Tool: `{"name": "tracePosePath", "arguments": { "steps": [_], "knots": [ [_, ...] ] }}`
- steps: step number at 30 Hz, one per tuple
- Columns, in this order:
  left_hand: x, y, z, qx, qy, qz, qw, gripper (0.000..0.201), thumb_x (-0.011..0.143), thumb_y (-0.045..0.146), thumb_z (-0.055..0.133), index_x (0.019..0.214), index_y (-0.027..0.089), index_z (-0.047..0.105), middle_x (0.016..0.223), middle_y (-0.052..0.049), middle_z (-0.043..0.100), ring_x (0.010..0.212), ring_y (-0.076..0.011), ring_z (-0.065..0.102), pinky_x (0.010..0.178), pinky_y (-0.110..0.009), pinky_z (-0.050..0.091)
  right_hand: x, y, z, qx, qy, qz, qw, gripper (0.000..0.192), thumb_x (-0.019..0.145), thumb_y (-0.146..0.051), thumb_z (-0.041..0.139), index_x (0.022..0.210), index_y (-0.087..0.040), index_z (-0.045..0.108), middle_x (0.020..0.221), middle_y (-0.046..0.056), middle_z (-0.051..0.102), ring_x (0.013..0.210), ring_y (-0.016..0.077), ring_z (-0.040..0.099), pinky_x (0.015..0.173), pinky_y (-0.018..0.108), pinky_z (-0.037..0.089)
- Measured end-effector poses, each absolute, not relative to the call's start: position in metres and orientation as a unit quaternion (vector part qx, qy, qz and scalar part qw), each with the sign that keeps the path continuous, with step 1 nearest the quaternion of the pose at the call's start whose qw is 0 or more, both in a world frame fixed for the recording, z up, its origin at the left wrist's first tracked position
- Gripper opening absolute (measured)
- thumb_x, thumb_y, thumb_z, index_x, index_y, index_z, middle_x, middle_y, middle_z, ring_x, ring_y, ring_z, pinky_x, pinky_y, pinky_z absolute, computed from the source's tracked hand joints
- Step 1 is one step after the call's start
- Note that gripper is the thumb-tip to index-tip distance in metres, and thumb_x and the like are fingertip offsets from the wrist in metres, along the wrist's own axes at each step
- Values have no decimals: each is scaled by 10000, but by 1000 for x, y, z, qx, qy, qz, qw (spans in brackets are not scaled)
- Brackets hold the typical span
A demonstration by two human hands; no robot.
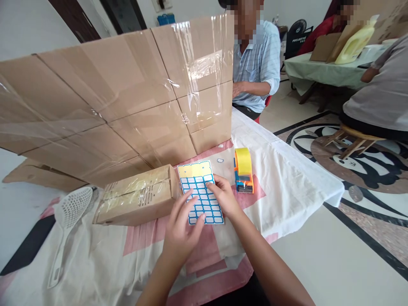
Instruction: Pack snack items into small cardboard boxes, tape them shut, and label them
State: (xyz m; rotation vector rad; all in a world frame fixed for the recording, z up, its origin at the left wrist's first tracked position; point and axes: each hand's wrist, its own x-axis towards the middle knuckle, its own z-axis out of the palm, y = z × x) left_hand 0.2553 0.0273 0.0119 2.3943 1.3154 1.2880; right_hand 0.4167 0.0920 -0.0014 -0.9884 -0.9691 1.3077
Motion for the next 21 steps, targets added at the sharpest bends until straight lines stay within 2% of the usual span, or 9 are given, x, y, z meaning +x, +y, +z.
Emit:
{"name": "tracePosePath", "arguments": {
  "steps": [5,8,12,17,21],
  "knots": [
    [266,62,32,773,476,409,95,739,887,335,690,1524,231,331,1634,-183,305,1504,-342,326,1162,-549,415,430,89,14,-360,-430,612,558,111,782,-312,724,812,-208,745,752,-7,701,685,177,605,691,285,481],
    [278,71,30,759,487,418,111,890,820,345,755,1553,228,264,1662,-202,219,1531,-378,244,1171,-612,368,440,99,26,-334,-466,638,514,97,793,-291,719,790,-199,749,731,-11,687,686,166,594,670,268,458],
    [291,82,15,731,504,442,123,889,821,305,741,1557,232,248,1641,-208,277,1506,-366,312,1149,-592,409,452,127,42,-349,-536,623,450,158,755,-328,760,700,-185,723,693,-15,657,644,151,563,631,255,435],
    [294,93,-6,714,493,486,100,786,864,253,684,1544,235,289,1626,-189,321,1502,-323,333,1165,-555,395,454,151,31,-391,-518,595,474,257,782,-423,730,675,-197,668,645,-20,606,578,140,515,567,255,411],
    [294,90,-11,717,497,483,74,731,886,258,667,1530,220,324,1612,-196,341,1497,-328,339,1163,-564,384,456,146,18,-462,-526,522,488,344,833,-531,639,688,-219,648,678,10,617,657,195,560,594,293,468]
  ]
}}
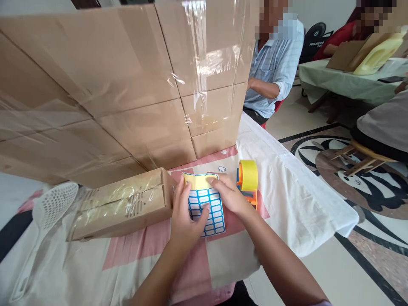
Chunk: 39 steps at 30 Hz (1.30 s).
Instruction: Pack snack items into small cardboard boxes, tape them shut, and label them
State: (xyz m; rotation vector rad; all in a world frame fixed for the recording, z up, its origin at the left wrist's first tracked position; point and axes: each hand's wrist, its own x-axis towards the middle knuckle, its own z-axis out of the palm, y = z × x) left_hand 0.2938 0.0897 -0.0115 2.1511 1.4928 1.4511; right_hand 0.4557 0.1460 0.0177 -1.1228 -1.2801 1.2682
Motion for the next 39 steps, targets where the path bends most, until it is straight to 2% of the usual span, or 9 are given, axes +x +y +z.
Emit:
{"name": "tracePosePath", "arguments": {
  "steps": [6,10,16,20,23,26,33,36,39],
  "knots": [
    [296,87,-11,738,494,458,26,609,893,259,660,1455,190,435,1554,-197,426,1478,-332,363,1205,-581,288,461,139,4,-536,-554,405,491,390,865,-567,514,711,-230,638,835,54,673,880,274,627,873,410,505],
    [299,86,-10,735,496,462,-9,549,862,246,690,1379,180,517,1480,-195,484,1413,-345,427,1202,-586,272,463,139,-8,-531,-548,412,497,396,871,-566,489,769,-229,670,895,74,692,927,300,636,896,447,502],
    [302,83,-11,739,476,473,-57,431,813,157,708,1224,277,657,1379,-127,483,1282,-334,472,1146,-593,332,461,132,-8,-517,-543,440,495,353,816,-562,579,907,-250,718,1053,73,710,1097,336,626,981,463,484],
    [304,83,-11,742,470,474,-66,472,802,166,709,1254,291,654,1402,-129,429,1274,-348,440,1122,-606,341,461,129,-3,-480,-597,432,476,345,853,-564,535,810,-251,674,877,50,677,907,289,639,862,411,513],
    [305,83,-10,740,471,476,-70,504,798,164,701,1282,293,641,1437,-132,395,1293,-361,411,1108,-608,351,460,129,3,-419,-667,429,442,386,913,-558,469,714,-242,568,708,20,570,681,220,549,697,345,485],
    [305,84,-9,738,472,478,-72,528,791,153,685,1295,302,630,1442,-126,394,1298,-361,408,1107,-601,357,457,129,8,-384,-691,424,442,388,954,-525,421,703,-239,496,678,2,503,608,187,475,638,318,441],
    [303,82,-11,736,465,488,-66,468,792,150,685,1237,288,646,1388,-119,442,1254,-333,446,1080,-543,398,453,129,1,-456,-636,412,466,387,897,-578,463,735,-252,595,714,35,584,736,250,567,734,362,488],
    [304,81,-12,737,466,485,-64,419,802,173,696,1210,260,653,1297,-124,495,1193,-315,479,1060,-520,406,452,130,2,-476,-588,427,495,327,857,-524,502,784,-244,656,776,46,634,834,275,606,824,385,498],
    [305,81,-11,729,487,478,-58,437,832,218,675,1265,224,619,1353,-157,482,1224,-327,474,1054,-519,402,451,132,4,-478,-532,472,516,295,804,-477,536,829,-219,677,826,48,668,892,284,617,850,394,500]
  ]
}}
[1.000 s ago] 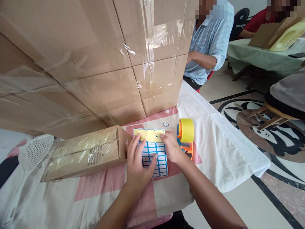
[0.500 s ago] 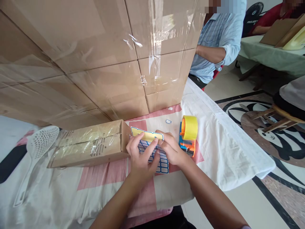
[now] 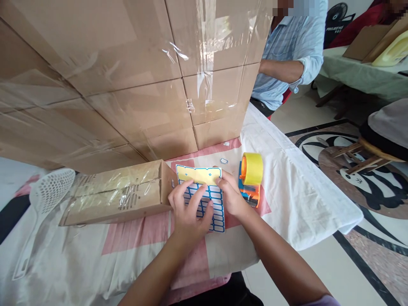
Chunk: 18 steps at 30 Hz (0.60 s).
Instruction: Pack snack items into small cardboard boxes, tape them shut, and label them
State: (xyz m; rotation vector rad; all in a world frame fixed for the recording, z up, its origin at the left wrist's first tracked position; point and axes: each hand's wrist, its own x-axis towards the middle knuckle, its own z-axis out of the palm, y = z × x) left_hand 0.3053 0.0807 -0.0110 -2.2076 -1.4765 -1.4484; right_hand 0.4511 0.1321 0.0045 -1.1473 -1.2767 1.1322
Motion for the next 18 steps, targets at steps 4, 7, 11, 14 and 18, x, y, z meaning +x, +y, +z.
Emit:
{"name": "tracePosePath", "arguments": {
  "steps": [4,7,11,14,18],
  "knots": [
    [304,83,-10,-721,-506,-471,42,479,864,270,627,1323,154,557,1502,-223,407,1346,-374,409,1095,-568,358,450,135,4,-458,-457,532,546,293,737,-427,565,864,-193,688,859,51,688,926,285,629,836,385,505],
    [303,84,-10,-726,-499,-471,37,481,868,275,616,1324,139,542,1513,-229,424,1361,-368,407,1104,-562,356,450,137,5,-425,-422,573,559,248,712,-395,573,817,-197,677,812,43,684,867,276,640,777,369,516],
    [302,83,-9,-736,-484,-473,24,477,858,259,627,1311,133,542,1456,-216,495,1339,-361,420,1102,-546,365,450,138,10,-397,-413,595,563,199,715,-356,566,793,-199,660,815,43,683,855,268,649,766,363,522],
    [302,80,-7,-739,-472,-481,16,471,854,266,635,1302,147,551,1403,-194,539,1294,-346,451,1083,-530,387,448,139,13,-385,-425,613,543,187,726,-358,567,771,-197,653,769,38,655,784,245,630,712,345,508],
    [302,79,-5,-732,-469,-494,19,459,860,325,658,1280,165,566,1319,-175,580,1228,-325,495,1051,-504,413,446,135,12,-416,-440,609,512,147,691,-337,624,698,-192,648,657,8,572,643,180,532,612,291,447]
  ]
}}
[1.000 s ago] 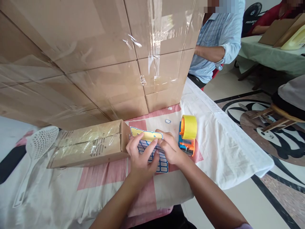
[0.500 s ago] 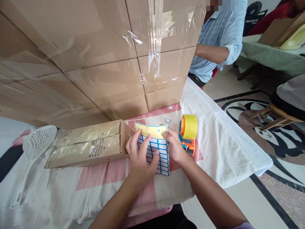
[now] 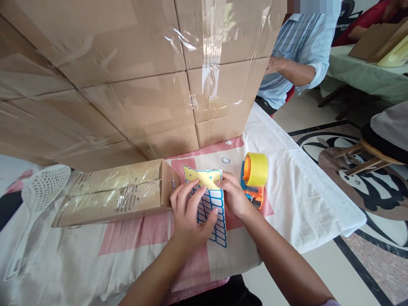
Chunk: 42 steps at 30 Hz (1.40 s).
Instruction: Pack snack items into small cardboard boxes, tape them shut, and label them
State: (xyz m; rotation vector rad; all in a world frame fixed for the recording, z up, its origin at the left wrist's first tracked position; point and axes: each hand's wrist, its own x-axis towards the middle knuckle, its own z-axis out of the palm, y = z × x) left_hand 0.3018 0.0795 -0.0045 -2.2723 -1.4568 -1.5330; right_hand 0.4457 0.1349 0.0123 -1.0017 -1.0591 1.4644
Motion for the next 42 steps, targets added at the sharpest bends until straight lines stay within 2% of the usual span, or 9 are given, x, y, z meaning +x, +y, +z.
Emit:
{"name": "tracePosePath", "arguments": {
  "steps": [7,12,17,21,26,31,35,39,42],
  "knots": [
    [302,80,-1,-716,-485,-501,-23,547,844,431,696,1283,150,531,1315,-174,593,1239,-317,496,1060,-491,423,458,133,14,-378,-545,638,391,226,723,-287,710,594,-189,552,595,-35,414,578,113,389,550,240,343],
    [304,78,2,-699,-494,-514,-47,528,784,408,761,1200,184,524,1327,-162,597,1242,-321,502,1044,-504,445,462,137,18,-322,-565,687,325,234,808,-306,657,649,-176,545,572,-48,395,519,92,345,482,236,271],
    [303,80,2,-694,-497,-520,-35,422,791,329,758,1120,186,537,1288,-156,618,1205,-307,509,1017,-491,457,460,139,18,-311,-547,718,297,202,761,-283,666,654,-162,545,558,-60,420,510,74,342,476,219,259],
    [300,76,0,-708,-491,-506,-20,288,819,262,735,1050,195,577,1299,-143,605,1203,-305,506,1013,-487,445,460,136,20,-351,-509,737,271,159,655,-245,701,679,-153,574,575,-52,526,531,78,424,504,203,313],
    [297,80,-13,-715,-474,-514,27,192,866,278,726,1020,213,632,1262,-129,604,1168,-295,533,975,-468,441,458,136,14,-418,-421,754,282,227,525,-212,723,705,-161,595,577,-56,597,518,81,482,495,185,347],
    [296,92,-26,-715,-430,-546,74,129,881,335,705,952,243,649,1172,-103,633,1086,-284,578,912,-452,474,449,143,3,-367,-404,790,279,163,520,-260,665,592,-157,561,485,-52,538,428,52,414,441,174,271],
    [297,92,-28,-706,-434,-555,72,98,858,314,725,901,252,663,1141,-96,643,1058,-289,591,898,-459,485,444,145,-1,-315,-410,813,269,150,527,-255,656,544,-147,554,455,-54,488,398,34,330,410,180,189],
    [295,89,-26,-709,-449,-541,57,62,871,297,712,867,252,670,1124,-89,644,1054,-277,586,914,-453,481,444,147,-2,-277,-421,825,256,184,541,-230,649,529,-167,477,409,-87,366,384,32,271,406,181,191],
    [292,89,-26,-723,-447,-523,64,63,877,300,701,866,244,673,1101,-84,658,1039,-266,598,909,-429,489,444,148,-2,-254,-437,826,249,170,565,-217,629,554,-169,466,420,-91,343,394,33,274,412,177,188]
  ]
}}
